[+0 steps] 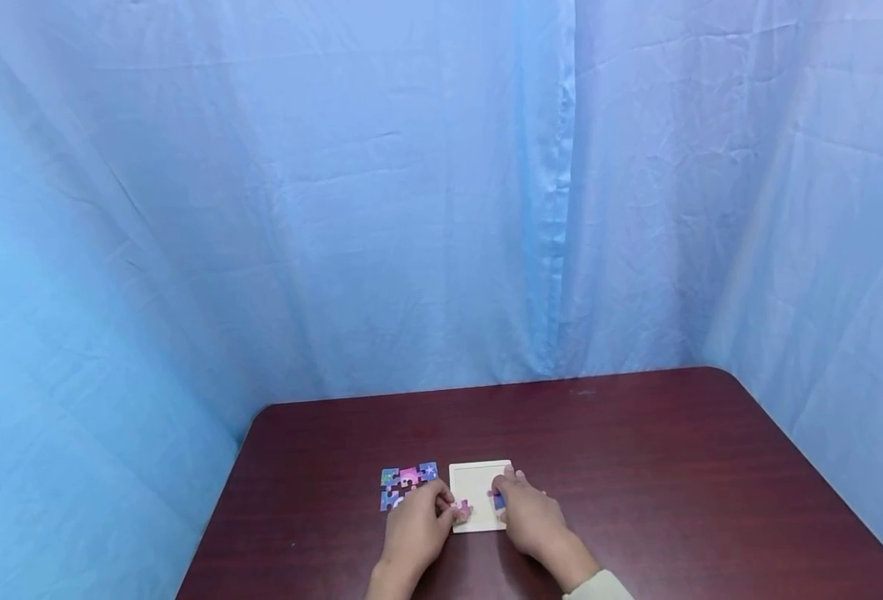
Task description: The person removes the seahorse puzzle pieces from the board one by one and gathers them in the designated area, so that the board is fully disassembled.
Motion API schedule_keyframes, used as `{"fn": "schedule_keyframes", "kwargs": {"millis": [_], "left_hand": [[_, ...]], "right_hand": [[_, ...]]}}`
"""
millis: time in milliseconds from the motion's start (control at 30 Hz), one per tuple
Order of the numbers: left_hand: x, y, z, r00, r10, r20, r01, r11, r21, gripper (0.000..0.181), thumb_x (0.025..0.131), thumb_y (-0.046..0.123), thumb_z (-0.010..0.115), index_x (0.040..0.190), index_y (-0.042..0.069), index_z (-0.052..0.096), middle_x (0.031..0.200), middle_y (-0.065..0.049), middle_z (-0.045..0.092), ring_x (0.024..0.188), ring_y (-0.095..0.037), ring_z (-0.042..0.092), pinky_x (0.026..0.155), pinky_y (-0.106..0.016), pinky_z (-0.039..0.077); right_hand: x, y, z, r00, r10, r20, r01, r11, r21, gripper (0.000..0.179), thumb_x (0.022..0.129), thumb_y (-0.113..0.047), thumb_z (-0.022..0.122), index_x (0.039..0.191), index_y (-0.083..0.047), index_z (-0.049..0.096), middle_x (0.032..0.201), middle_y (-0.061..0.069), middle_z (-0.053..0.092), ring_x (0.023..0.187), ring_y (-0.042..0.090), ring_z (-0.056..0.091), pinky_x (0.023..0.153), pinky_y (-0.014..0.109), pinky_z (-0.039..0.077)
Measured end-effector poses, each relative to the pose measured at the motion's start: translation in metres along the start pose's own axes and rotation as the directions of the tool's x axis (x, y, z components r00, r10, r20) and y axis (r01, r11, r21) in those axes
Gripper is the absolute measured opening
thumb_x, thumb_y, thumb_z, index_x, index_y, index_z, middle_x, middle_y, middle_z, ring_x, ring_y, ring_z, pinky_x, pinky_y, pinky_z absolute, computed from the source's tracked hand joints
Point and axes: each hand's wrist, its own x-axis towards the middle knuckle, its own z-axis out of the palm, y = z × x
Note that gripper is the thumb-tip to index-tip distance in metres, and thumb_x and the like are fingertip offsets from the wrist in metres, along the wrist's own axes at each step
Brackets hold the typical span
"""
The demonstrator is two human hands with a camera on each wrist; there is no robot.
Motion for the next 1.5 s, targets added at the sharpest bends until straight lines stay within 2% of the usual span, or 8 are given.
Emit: {"fn": "schedule_keyframes", "kwargs": {"millis": [300,567,700,833,1100,1500], "left_hand": [[-0.009,-0.016,-0.021,0.998,-0.065,0.006,0.064,0.996,0.055,0.018,0.086,0.017,0.083,0.083,0.023,0.066,0.072,0.016,0.064,0.061,0.004,0.050,0.057,-0.026,0.040],[-0.015,-0.028,-0.027,0.995,-0.096,0.003,0.096,0.993,0.064,0.017,0.083,0.016,0.084,0.084,0.023,0.068,0.071,0.016,0.064,0.061,0.003,0.051,0.056,-0.026,0.040],[-0.016,-0.031,-0.031,0.994,-0.104,-0.021,0.105,0.991,0.080,0.017,0.082,0.016,0.085,0.083,0.022,0.068,0.070,0.016,0.064,0.060,0.002,0.052,0.056,-0.027,0.041],[-0.016,-0.033,-0.034,0.993,-0.118,-0.008,0.119,0.989,0.090,0.017,0.084,0.017,0.084,0.082,0.022,0.068,0.071,0.015,0.065,0.060,0.001,0.053,0.056,-0.028,0.041],[-0.016,-0.038,-0.033,0.987,-0.162,0.003,0.161,0.983,0.087,0.018,0.084,0.019,0.084,0.081,0.023,0.067,0.070,0.016,0.063,0.059,0.000,0.051,0.056,-0.028,0.040],[-0.016,-0.041,-0.033,0.988,-0.152,-0.015,0.152,0.984,0.090,0.018,0.081,0.016,0.086,0.083,0.022,0.069,0.074,0.014,0.065,0.064,0.000,0.055,0.058,-0.029,0.043]], "right_hand": [[0.001,0.000,0.000,1.000,0.009,0.009,-0.009,1.000,-0.006,0.026,0.087,-0.009,0.079,0.109,-0.013,0.066,0.150,0.026,0.059,0.139,0.043,0.060,0.098,0.071,0.052],[0.000,0.000,0.001,1.000,0.007,0.018,-0.007,1.000,0.009,0.027,0.087,-0.009,0.078,0.112,-0.012,0.067,0.151,0.026,0.058,0.139,0.043,0.059,0.099,0.071,0.052],[-0.001,-0.001,0.001,1.000,0.002,0.016,-0.002,1.000,0.011,0.025,0.087,-0.009,0.079,0.108,-0.013,0.066,0.150,0.026,0.059,0.138,0.043,0.060,0.098,0.071,0.052],[-0.002,-0.001,0.000,1.000,-0.003,0.008,0.002,1.000,0.010,0.024,0.087,-0.010,0.079,0.105,-0.015,0.064,0.150,0.027,0.059,0.137,0.043,0.061,0.096,0.071,0.053],[-0.002,0.000,0.000,1.000,-0.010,0.004,0.010,1.000,0.008,0.025,0.086,-0.010,0.080,0.105,-0.016,0.064,0.150,0.026,0.059,0.137,0.044,0.061,0.095,0.071,0.054],[-0.001,0.000,0.001,1.000,0.001,0.006,-0.001,1.000,0.004,0.025,0.086,-0.009,0.080,0.107,-0.014,0.066,0.149,0.026,0.060,0.138,0.043,0.061,0.097,0.070,0.053]]}}
